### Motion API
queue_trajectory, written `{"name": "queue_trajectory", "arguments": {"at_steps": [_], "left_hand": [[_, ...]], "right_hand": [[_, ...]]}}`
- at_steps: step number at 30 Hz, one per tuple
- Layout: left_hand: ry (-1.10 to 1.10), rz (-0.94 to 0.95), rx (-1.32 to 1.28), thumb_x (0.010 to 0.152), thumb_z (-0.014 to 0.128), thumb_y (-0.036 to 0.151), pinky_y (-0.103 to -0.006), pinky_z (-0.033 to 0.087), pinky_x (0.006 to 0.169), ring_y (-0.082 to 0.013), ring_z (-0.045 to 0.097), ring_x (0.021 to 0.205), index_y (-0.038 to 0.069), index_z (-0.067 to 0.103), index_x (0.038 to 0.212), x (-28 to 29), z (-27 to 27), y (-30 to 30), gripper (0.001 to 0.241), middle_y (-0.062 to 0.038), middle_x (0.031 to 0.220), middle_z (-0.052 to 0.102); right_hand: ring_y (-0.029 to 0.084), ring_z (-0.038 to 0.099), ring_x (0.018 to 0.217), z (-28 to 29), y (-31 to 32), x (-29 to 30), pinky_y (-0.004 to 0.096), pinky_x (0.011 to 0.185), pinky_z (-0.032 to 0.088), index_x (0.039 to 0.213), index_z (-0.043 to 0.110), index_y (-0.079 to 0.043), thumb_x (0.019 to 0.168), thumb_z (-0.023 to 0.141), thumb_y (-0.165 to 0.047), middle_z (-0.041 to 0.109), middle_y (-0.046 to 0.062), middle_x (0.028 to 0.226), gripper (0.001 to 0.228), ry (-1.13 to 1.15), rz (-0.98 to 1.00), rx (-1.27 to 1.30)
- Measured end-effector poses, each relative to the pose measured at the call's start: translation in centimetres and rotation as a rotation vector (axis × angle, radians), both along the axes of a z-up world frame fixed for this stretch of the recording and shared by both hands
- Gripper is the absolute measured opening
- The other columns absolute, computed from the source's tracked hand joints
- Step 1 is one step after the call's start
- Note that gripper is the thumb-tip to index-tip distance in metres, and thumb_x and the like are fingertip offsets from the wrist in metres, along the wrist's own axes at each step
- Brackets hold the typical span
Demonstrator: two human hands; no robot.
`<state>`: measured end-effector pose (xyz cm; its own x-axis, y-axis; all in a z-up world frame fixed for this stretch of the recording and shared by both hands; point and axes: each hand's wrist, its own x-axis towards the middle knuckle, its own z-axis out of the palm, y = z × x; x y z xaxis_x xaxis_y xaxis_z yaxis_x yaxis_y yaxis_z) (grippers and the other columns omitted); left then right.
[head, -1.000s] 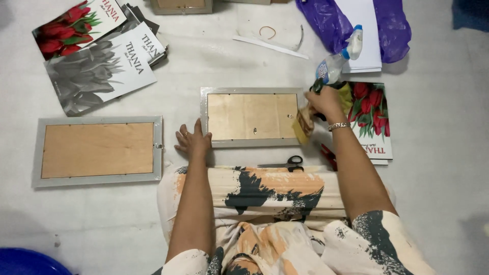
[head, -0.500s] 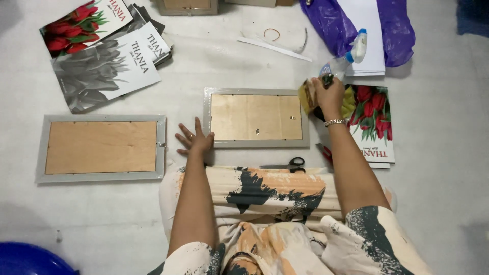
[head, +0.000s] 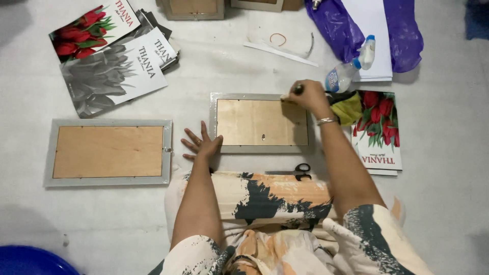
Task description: Cleaning the interior of a picture frame with a brush and preparing the backing board
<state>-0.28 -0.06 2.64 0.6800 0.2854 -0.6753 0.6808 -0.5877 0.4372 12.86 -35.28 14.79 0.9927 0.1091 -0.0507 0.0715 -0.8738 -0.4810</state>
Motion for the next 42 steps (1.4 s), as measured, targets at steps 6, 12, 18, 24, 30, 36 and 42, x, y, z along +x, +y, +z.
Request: {"name": "queue_trajectory", "arguments": {"at_steps": [6,12,18,24,30,36,42], "left_hand": [[-0.017,-0.002,-0.008,0.094,0.044,0.076,-0.0804,-0.019,0.107,-0.0463,-0.034,0.147,0.053,-0.010,0.161,0.0,-0.5,0.1,0.088,-0.007,0.163,-0.041],[-0.013,0.011,-0.008,0.095,0.044,0.076,-0.0798,-0.018,0.109,-0.0460,-0.033,0.148,0.055,-0.010,0.160,-0.1,0.3,-0.1,0.087,-0.006,0.162,-0.042],[-0.006,0.009,0.009,0.096,0.043,0.075,-0.0800,-0.017,0.109,-0.0460,-0.032,0.149,0.054,-0.009,0.160,-0.2,1.3,-0.4,0.085,-0.007,0.163,-0.040],[-0.012,0.017,-0.015,0.097,0.044,0.075,-0.0803,-0.016,0.109,-0.0462,-0.033,0.148,0.054,-0.008,0.161,-0.1,0.7,0.0,0.085,-0.006,0.163,-0.041],[-0.002,0.008,-0.019,0.096,0.045,0.075,-0.0812,-0.017,0.108,-0.0467,-0.034,0.148,0.055,-0.009,0.160,0.0,0.3,0.1,0.086,-0.006,0.162,-0.043],[-0.014,0.030,-0.023,0.097,0.040,0.074,-0.0781,-0.017,0.111,-0.0449,-0.031,0.150,0.054,-0.007,0.161,-0.3,2.3,-0.3,0.082,-0.005,0.164,-0.039],[0.013,0.091,-0.011,0.096,0.016,0.084,-0.0801,-0.024,0.106,-0.0429,-0.041,0.144,0.052,0.002,0.160,1.2,-6.1,0.7,0.073,0.003,0.158,-0.048]], "right_hand": [[0.041,0.072,0.094,-1.6,12.5,1.5,0.050,0.090,0.057,0.098,0.079,-0.016,0.076,0.084,-0.022,0.074,0.014,0.090,0.023,-0.010,0.184,0.301],[0.044,0.070,0.102,1.8,2.9,1.6,0.054,0.091,0.054,0.100,0.079,-0.018,0.080,0.082,-0.036,0.075,0.017,0.096,0.027,0.003,0.055,0.117],[0.038,0.074,0.094,-2.9,-1.4,2.0,0.051,0.090,0.057,0.092,0.077,-0.014,0.074,0.079,-0.031,0.076,0.012,0.088,0.024,0.010,-0.125,-0.023],[0.038,0.070,0.103,-7.0,12.7,3.1,0.052,0.094,0.056,0.098,0.076,-0.022,0.078,0.079,-0.036,0.073,0.010,0.099,0.024,-0.023,0.095,0.247],[0.045,0.069,0.102,-1.0,10.2,3.1,0.054,0.093,0.054,0.097,0.075,-0.011,0.084,0.076,-0.025,0.073,0.019,0.097,0.019,-0.035,0.113,0.213],[0.037,0.074,0.097,-6.3,10.5,4.5,0.056,0.088,0.058,0.098,0.078,-0.015,0.069,0.076,-0.029,0.074,0.011,0.091,0.032,0.083,0.080,-0.186],[0.032,0.070,0.104,-1.7,21.2,0.8,0.046,0.099,0.052,0.103,0.077,-0.019,0.082,0.074,-0.027,0.073,0.008,0.100,0.022,0.063,0.195,0.691]]}}
